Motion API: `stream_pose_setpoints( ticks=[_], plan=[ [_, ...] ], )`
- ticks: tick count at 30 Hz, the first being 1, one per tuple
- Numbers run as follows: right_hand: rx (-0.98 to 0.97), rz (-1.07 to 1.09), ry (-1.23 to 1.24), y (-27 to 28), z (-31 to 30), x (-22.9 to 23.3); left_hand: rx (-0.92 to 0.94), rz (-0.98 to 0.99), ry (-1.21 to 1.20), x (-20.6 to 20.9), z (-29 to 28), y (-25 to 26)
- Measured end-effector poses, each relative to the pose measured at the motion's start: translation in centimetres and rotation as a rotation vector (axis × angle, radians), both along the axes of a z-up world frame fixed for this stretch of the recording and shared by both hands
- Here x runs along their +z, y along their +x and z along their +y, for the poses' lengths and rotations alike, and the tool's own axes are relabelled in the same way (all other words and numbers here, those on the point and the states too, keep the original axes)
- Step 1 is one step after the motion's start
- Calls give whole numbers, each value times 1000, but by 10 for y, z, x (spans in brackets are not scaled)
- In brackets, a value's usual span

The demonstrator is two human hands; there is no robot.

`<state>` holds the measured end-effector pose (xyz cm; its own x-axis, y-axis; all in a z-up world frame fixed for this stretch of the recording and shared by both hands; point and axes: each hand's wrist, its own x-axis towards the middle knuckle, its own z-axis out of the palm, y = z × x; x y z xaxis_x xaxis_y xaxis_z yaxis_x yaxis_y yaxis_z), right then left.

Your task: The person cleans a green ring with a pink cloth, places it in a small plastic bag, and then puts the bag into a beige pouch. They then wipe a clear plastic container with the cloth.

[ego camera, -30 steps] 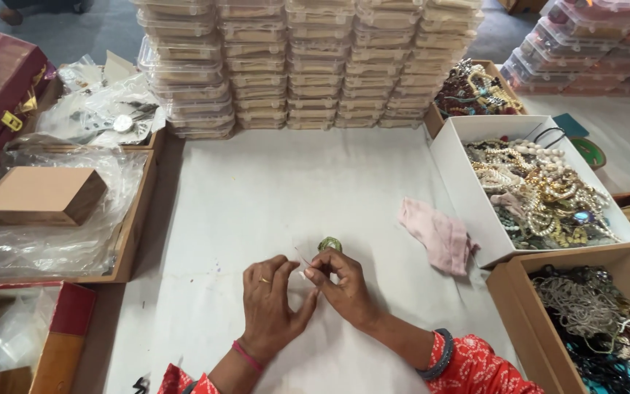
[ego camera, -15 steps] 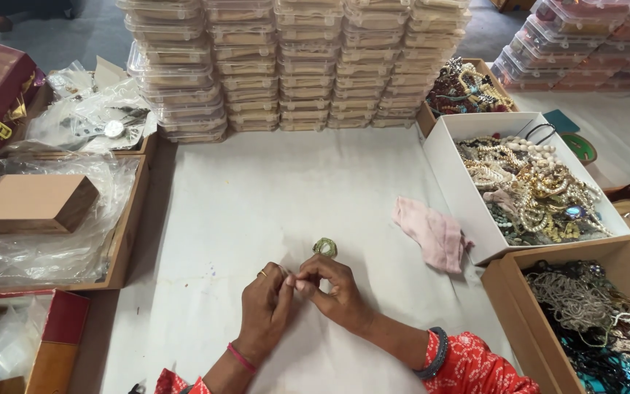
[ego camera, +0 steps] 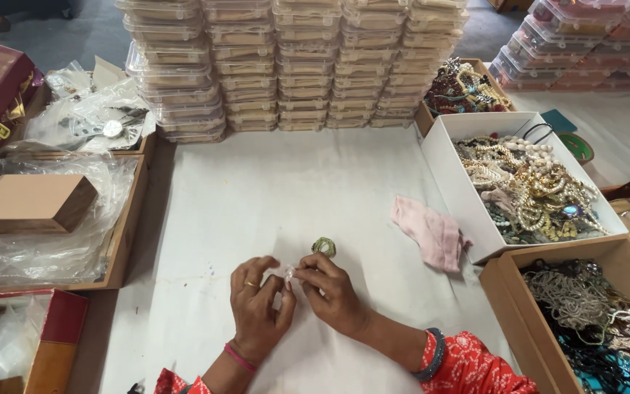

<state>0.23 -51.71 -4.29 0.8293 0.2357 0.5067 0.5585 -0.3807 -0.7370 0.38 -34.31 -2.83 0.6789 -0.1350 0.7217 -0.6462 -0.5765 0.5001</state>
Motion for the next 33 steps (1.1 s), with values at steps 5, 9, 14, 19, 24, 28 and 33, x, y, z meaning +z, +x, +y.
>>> stream_pose_setpoints(
  ticks=[5, 9, 14, 19, 24, 28, 33],
  plan=[
    [20, 142, 144, 5, -3, -7, -128, 45, 17, 6, 1, 2],
    [60, 378, 332, 15, -14, -26, -119, 93, 275, -6, -6, 8],
    [122, 550, 466, 15, -14, -22, -37, 195, 268, -15, -5, 14],
    [169, 549, 473, 13, -12, -15, -27, 196, 245, -15, -3, 14],
    [204, 524, 455, 12, -14, -16, -22, 231, 219, -14, -2, 15],
    [215, 509, 457, 14, -17, -24, -2, 197, 239, -21, -2, 16],
    [153, 393, 362, 16, -14, -32, 50, 68, 180, -22, 1, 15]
  ],
)
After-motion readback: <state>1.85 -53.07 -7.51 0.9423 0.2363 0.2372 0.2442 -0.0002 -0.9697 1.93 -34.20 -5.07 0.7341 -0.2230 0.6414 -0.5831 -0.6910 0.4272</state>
